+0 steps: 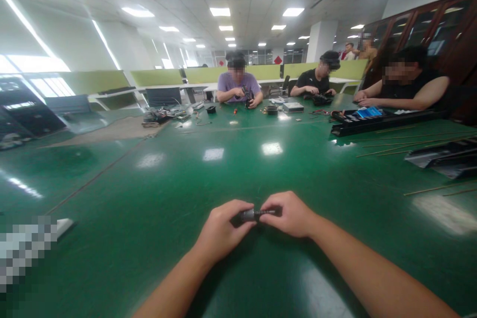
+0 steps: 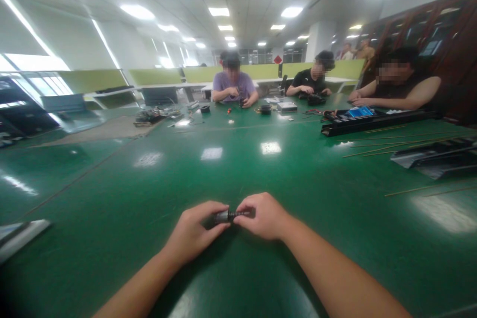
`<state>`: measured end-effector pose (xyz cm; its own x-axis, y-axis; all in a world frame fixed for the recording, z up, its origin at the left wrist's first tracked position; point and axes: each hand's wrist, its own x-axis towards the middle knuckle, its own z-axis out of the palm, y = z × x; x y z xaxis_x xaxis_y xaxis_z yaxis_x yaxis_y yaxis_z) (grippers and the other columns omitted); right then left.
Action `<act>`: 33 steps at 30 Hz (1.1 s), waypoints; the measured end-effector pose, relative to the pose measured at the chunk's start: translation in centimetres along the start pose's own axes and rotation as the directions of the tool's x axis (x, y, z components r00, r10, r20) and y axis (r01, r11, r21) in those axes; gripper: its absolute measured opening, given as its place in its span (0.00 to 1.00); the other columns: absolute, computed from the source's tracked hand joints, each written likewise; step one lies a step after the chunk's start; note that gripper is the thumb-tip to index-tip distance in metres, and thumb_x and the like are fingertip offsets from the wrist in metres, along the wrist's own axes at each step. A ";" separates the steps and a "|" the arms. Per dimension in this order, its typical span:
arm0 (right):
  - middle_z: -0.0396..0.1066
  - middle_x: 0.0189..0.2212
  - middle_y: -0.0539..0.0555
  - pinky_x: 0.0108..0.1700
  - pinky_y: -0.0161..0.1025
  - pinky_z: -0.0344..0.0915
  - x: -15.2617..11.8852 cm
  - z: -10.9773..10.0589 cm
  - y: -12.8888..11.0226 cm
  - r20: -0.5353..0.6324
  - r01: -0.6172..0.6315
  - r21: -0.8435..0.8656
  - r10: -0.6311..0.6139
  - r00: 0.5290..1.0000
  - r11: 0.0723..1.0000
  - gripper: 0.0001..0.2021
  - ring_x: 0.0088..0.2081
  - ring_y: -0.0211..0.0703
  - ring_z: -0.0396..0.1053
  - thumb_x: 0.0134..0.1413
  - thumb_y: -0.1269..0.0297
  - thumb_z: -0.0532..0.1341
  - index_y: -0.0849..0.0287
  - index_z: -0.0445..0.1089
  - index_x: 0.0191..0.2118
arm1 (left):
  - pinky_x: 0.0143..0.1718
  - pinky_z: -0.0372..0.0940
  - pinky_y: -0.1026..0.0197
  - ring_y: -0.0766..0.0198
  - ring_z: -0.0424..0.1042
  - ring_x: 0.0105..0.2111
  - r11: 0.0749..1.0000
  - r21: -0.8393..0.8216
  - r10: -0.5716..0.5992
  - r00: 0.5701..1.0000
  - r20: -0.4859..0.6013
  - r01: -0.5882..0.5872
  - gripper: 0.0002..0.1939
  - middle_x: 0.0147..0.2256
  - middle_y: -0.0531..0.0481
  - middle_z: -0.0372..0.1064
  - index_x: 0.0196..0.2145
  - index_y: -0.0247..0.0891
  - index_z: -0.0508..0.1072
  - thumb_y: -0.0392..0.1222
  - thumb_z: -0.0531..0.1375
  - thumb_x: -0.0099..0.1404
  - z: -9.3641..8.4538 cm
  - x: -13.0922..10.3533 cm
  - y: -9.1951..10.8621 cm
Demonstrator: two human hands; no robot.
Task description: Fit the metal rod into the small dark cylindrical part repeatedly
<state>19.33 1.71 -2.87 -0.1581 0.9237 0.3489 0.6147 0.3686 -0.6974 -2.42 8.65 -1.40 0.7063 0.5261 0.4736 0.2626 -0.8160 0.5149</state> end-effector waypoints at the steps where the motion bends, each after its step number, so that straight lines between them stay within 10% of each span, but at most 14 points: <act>1: 0.78 0.31 0.52 0.36 0.35 0.65 0.0 0.0 0.0 0.001 0.001 -0.003 -0.001 1.000 1.000 0.06 0.32 0.41 0.73 0.54 0.62 0.66 0.57 0.79 0.36 | 0.42 0.70 0.60 0.61 0.76 0.38 1.000 0.001 -0.003 1.000 0.001 0.003 0.11 0.39 0.50 0.77 0.43 0.41 0.76 0.37 0.65 0.60 0.0 0.0 0.0; 33: 0.77 0.31 0.51 0.35 0.35 0.64 0.1 -0.1 0.7 -0.043 -0.011 -0.018 0.010 0.999 1.000 0.06 0.32 0.40 0.72 0.54 0.63 0.66 0.57 0.78 0.36 | 0.44 0.70 0.59 0.60 0.76 0.40 0.999 0.044 -0.021 1.000 -0.004 0.021 0.13 0.41 0.49 0.77 0.44 0.42 0.76 0.37 0.66 0.60 -0.3 0.0 -0.8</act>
<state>19.80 2.01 -3.25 -0.1182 0.9222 0.3682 0.6298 0.3563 -0.6902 -2.86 9.34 -1.61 0.6982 0.5438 0.4657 0.3056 -0.8146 0.4930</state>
